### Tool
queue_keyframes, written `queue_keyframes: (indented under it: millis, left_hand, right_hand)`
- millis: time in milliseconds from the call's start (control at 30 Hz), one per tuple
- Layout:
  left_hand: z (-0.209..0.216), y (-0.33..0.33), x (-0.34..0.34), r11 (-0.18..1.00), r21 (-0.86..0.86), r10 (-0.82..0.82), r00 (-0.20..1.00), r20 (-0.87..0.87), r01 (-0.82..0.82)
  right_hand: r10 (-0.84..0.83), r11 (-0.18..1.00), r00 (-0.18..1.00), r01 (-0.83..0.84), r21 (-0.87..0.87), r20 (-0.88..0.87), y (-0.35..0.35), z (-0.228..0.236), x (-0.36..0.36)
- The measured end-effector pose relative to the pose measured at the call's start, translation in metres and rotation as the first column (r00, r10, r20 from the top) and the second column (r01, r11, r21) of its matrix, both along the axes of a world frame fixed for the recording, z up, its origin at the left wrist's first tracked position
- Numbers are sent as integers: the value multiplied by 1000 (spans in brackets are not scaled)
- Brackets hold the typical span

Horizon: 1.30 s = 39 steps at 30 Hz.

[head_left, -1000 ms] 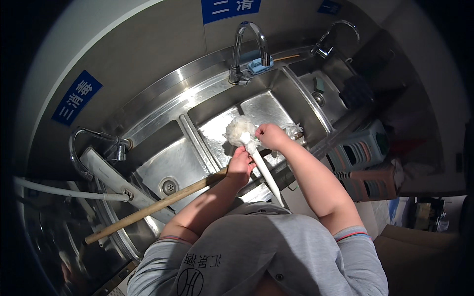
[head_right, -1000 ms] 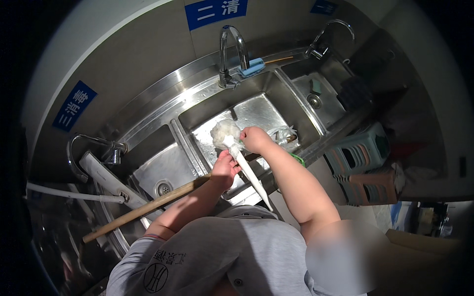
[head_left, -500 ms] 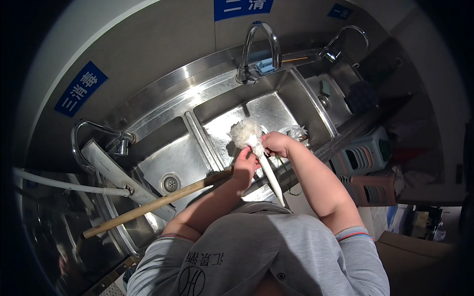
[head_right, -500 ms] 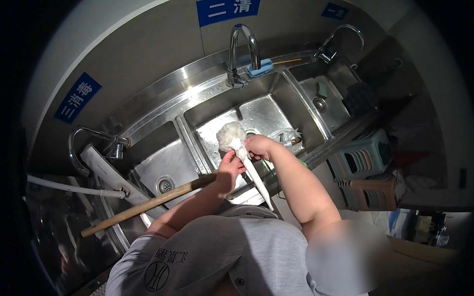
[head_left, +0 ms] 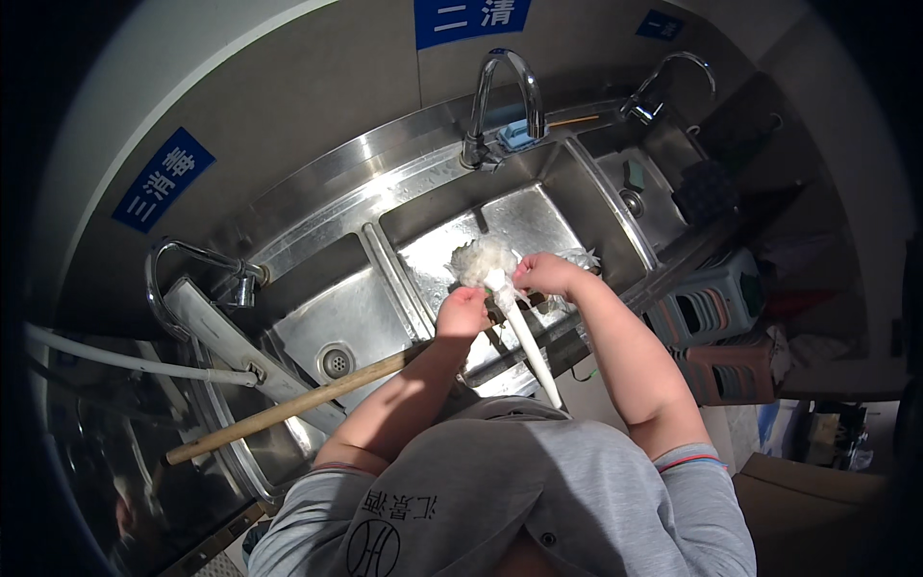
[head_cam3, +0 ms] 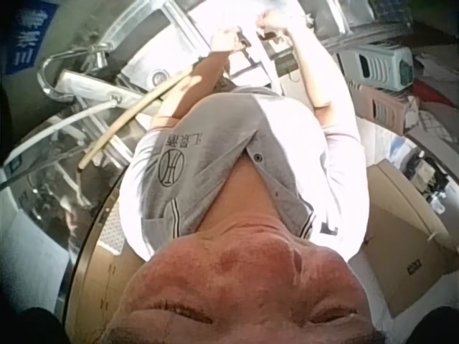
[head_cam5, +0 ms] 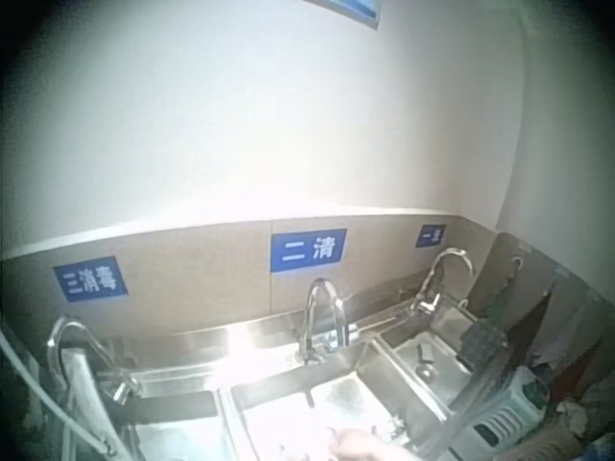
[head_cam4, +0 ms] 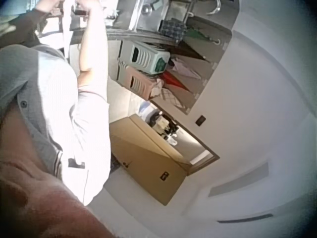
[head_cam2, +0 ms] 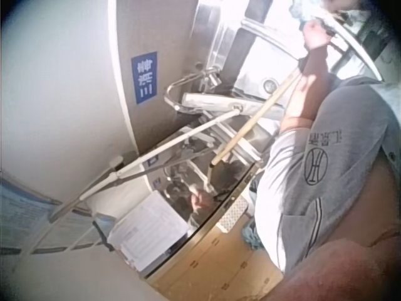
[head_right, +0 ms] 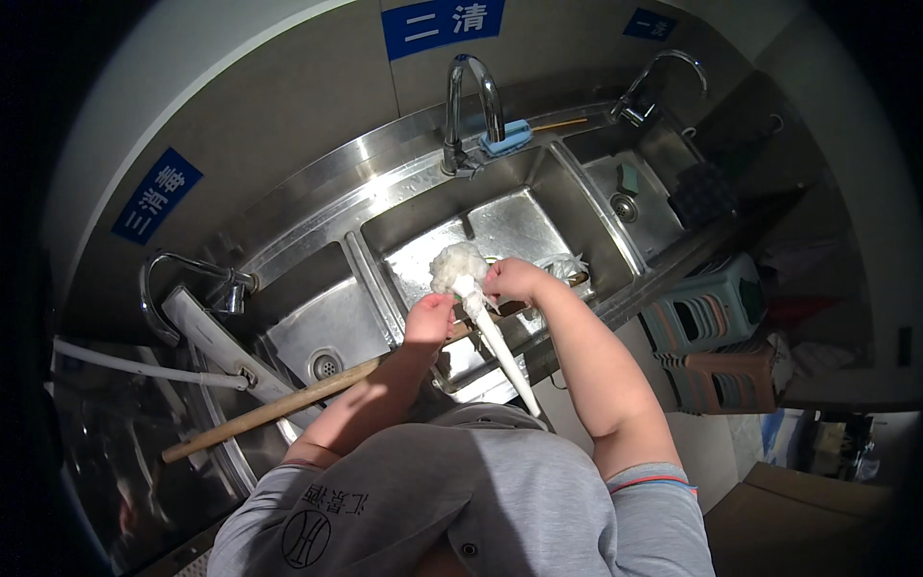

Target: The person attaches a white fluffy mop head to a white plastic handle. They secure the connection by wrapping a green rubber band around the junction multiple times. The person then uses a white cloth to wipe the handle and the mop head.

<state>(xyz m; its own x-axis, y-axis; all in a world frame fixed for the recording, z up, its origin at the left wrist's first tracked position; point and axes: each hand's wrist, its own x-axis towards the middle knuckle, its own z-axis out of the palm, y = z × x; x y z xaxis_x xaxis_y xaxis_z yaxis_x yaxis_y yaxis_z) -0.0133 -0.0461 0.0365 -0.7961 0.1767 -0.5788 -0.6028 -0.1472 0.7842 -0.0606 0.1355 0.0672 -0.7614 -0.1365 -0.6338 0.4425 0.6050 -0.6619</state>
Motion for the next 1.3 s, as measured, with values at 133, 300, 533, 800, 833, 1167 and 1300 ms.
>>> queue_keyframes:
  millis: [133,300,533,800,833,1167,1300]
  left_hand:
    - [5,-2,1,1000,23,9,999,43,-10]
    - [15,-8,2,998,17,-69,995,70,68]
    - [18,-15,-6,977,-141,-169,984,-60,159]
    - [3,-15,-3,988,-59,-144,989,10,145]
    - [1,-14,-1,988,-70,-136,990,24,137]
    - [-23,-7,52,852,355,-507,775,377,385]
    - [-34,35,73,870,416,-446,778,442,263]
  right_hand:
    - [-184,977,969,162,-137,-166,2,-12,-1]
    - [-178,977,981,167,-132,-75,-3,28,9]
    - [-166,969,953,206,-137,255,23,50,0]
    - [-141,989,978,146,-21,155,34,43,3]
    - [-134,985,975,152,-86,179,39,37,5]
    - [-656,632,689,725,-274,309,10,-67,109]
    - [-594,687,745,666,-290,303,25,-71,128]
